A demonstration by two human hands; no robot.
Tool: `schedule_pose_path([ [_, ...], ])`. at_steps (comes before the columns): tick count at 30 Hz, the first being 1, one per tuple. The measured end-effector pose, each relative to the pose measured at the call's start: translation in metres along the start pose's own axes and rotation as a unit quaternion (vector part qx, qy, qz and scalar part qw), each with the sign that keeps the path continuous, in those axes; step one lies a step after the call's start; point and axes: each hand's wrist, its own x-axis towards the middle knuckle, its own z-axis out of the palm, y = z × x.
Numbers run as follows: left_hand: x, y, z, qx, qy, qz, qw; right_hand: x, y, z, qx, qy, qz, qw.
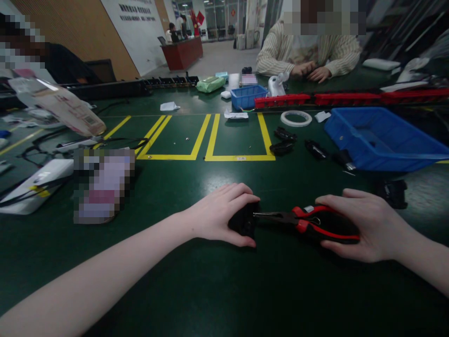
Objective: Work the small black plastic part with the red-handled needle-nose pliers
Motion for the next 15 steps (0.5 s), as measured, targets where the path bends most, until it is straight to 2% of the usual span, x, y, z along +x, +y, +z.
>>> schedule_pose_path([
  [4, 0.0005, 0.0002, 0.0023, 0.061, 0.021, -0.002, 0.998, 0.0012, -0.0006, -0.0031, -0.043, 0.020, -0.027, 0.999],
  [9, -0.0009, 0.0009, 0.0031, 0.076, 0.017, 0.000, 0.997, 0.0039, -0.0019, -0.0069, -0.103, 0.055, -0.088, 0.989],
  [15, -0.0013, 0.0011, -0.0003, 0.056, 0.008, -0.007, 0.998, 0.0038, -0.0025, -0.0046, -0.078, 0.056, -0.069, 0.993],
])
